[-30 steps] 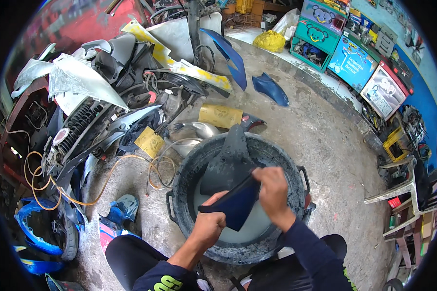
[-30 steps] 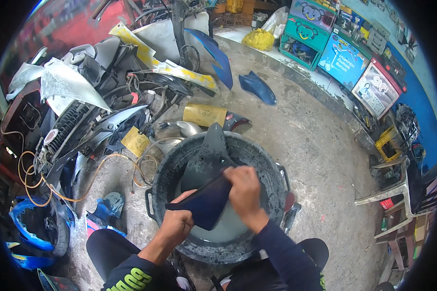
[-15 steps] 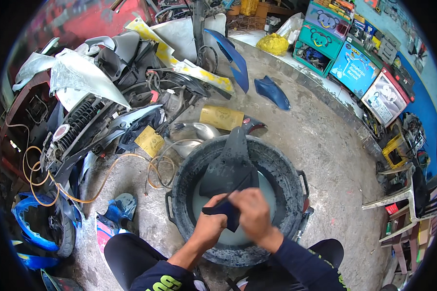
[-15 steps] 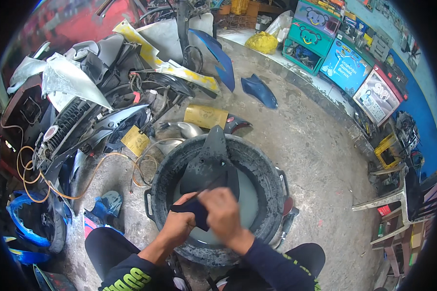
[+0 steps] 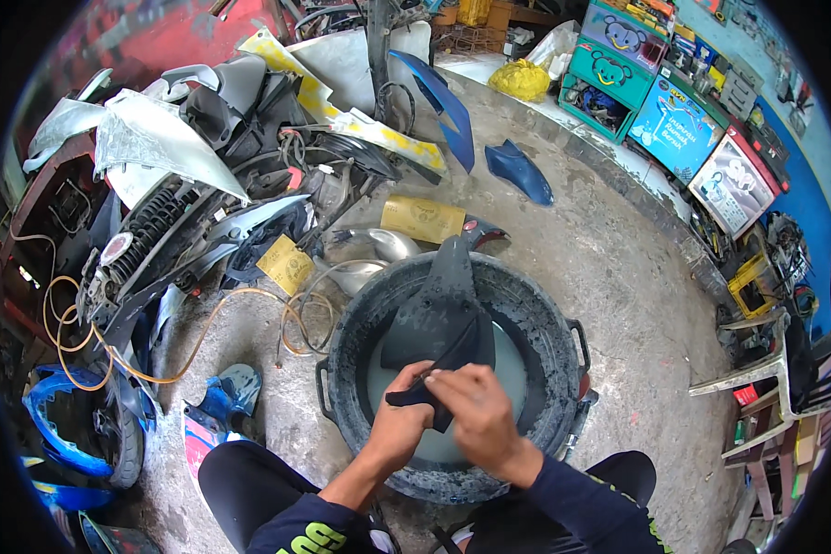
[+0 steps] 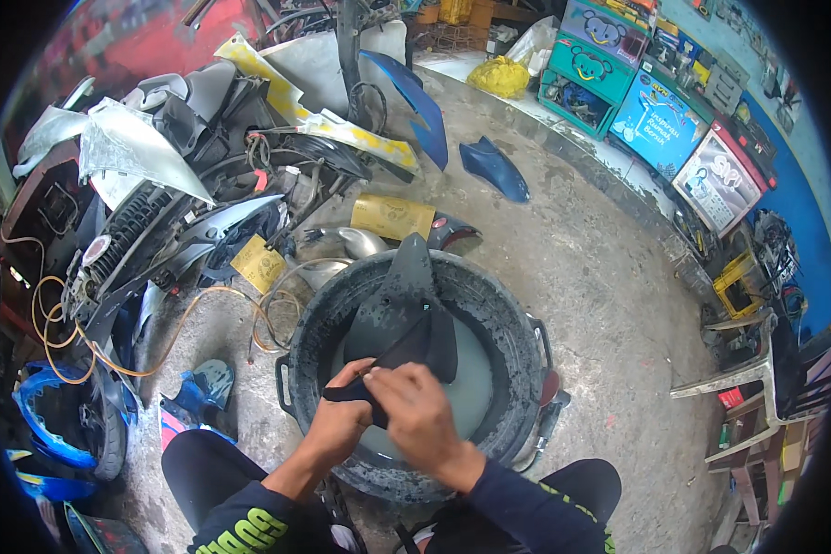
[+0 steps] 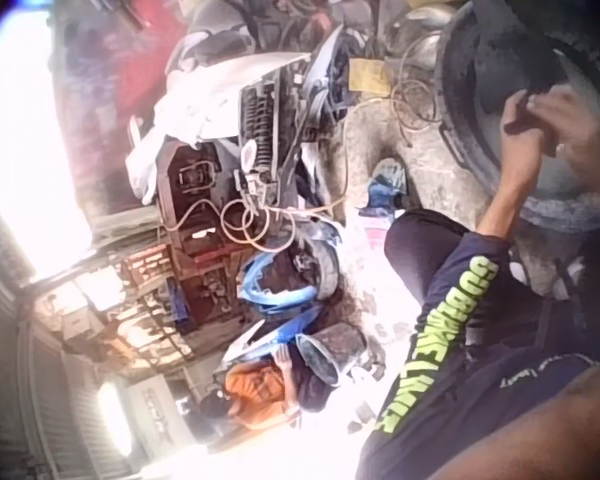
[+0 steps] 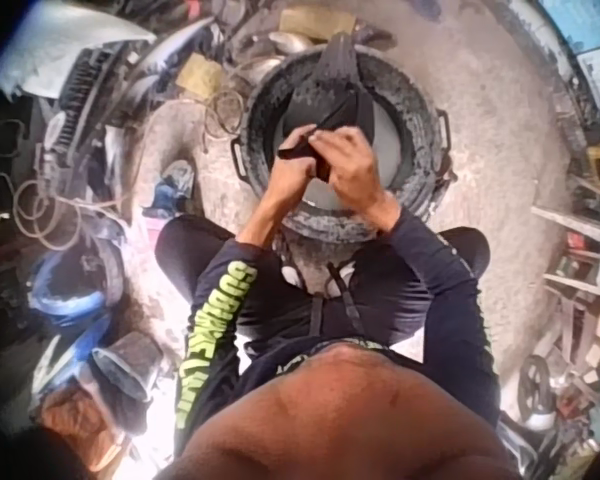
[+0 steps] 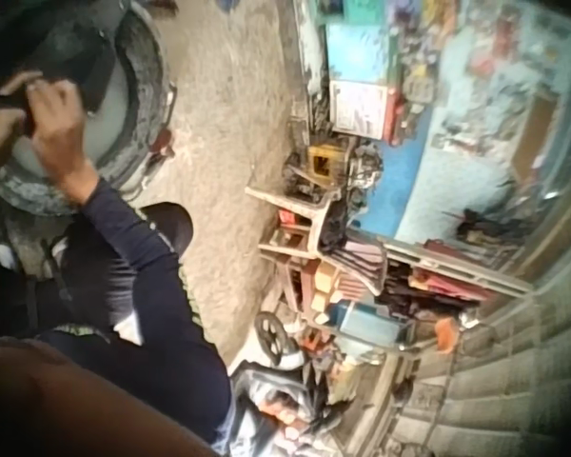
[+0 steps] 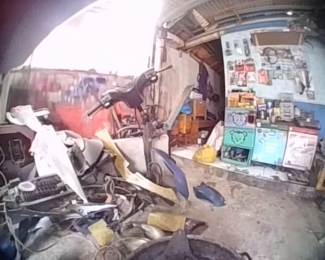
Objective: The person sands a blue motorcycle fairing piece over a bucket of water, using a small sanding disc and dipping the piece into the water to wet it.
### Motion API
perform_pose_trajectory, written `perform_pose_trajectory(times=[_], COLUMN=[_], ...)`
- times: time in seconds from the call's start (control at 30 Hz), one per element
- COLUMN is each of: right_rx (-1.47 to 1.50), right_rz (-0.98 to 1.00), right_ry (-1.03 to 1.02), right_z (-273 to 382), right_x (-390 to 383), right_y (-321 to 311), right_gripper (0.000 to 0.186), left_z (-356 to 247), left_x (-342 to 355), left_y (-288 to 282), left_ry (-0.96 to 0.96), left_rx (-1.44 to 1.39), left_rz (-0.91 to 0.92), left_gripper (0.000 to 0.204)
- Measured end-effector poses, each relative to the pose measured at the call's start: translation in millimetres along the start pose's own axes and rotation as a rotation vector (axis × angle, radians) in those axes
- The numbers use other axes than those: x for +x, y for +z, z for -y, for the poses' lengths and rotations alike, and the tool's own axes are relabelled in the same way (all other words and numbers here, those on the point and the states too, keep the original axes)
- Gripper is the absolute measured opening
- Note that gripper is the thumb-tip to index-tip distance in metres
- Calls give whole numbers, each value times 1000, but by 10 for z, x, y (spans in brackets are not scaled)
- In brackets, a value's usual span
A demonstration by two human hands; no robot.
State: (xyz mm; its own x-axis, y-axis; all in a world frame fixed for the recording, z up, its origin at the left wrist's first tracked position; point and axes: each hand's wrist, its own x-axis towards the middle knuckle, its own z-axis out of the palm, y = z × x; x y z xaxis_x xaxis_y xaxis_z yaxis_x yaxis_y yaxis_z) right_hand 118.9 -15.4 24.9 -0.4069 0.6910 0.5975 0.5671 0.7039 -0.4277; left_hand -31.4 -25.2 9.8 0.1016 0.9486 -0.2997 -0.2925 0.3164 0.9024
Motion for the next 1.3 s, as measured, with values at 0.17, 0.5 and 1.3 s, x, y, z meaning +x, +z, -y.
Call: perform_pose_trajectory(times=[0.17, 0.5, 1.3], right_rx=[-134, -117, -143], right_rz=[-2, -84, -107], right_ry=[116, -33, -41], right_z=[-337, -81, -309], right_x=[-14, 14, -24], right_y=[74, 12, 140], right_gripper=[39, 33, 34], left_z=[-2, -62, 48], left_x=[-1, -13, 54], left_y=[-23, -123, -118], left_ry=[-17, -31, -51], left_rx=[48, 45, 4], left_rz=[-8, 39, -48], left_gripper=[65, 68, 63])
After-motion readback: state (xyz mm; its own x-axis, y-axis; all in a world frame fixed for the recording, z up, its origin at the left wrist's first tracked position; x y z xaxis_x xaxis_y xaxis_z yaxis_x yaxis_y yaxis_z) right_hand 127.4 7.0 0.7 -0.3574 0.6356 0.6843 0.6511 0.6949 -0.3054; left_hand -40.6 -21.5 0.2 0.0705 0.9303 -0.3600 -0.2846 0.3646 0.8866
